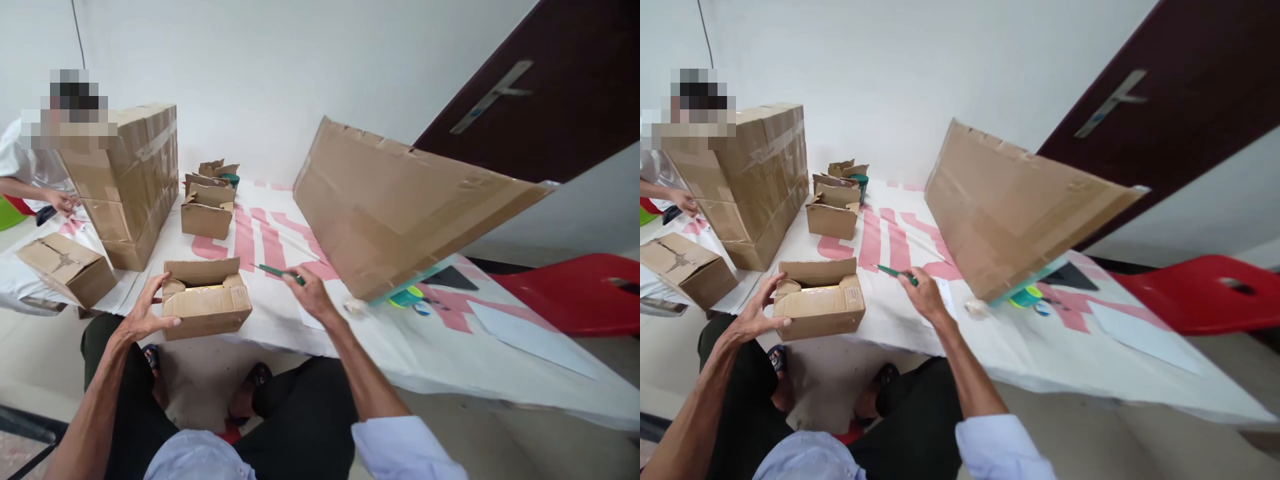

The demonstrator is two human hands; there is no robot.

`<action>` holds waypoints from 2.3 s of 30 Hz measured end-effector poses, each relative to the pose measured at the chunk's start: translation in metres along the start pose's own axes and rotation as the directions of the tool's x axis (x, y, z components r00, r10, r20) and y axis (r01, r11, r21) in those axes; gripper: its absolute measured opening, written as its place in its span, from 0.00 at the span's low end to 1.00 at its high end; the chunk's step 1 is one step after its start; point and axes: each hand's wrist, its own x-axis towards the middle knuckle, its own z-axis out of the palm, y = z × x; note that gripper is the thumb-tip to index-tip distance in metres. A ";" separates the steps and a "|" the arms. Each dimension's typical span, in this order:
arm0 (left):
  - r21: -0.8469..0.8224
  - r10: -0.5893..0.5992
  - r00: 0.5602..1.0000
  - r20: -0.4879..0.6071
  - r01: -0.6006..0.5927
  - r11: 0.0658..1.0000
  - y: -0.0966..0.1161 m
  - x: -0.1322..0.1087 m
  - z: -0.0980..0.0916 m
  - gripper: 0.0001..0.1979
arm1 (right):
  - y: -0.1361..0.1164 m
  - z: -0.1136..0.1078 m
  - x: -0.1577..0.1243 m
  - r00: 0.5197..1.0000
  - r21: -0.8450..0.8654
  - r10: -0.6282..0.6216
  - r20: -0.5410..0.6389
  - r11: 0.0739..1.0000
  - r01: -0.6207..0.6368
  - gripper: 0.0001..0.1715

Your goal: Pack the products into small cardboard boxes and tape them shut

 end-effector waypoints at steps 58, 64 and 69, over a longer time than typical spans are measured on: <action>0.169 -0.090 0.996 0.024 0.085 0.982 0.030 0.014 0.018 0.59 | -0.131 0.046 -0.021 0.934 -0.457 0.041 0.356 0.879 0.136 0.15; 0.298 -0.105 0.994 -0.017 0.106 0.949 0.033 0.024 0.019 0.56 | -0.121 0.041 -0.027 0.974 -0.394 -0.056 0.218 0.908 0.141 0.20; 0.383 -0.040 0.996 -0.080 0.068 0.921 0.038 0.024 0.024 0.48 | -0.084 0.036 -0.028 0.995 -0.365 -0.046 0.088 0.928 0.075 0.22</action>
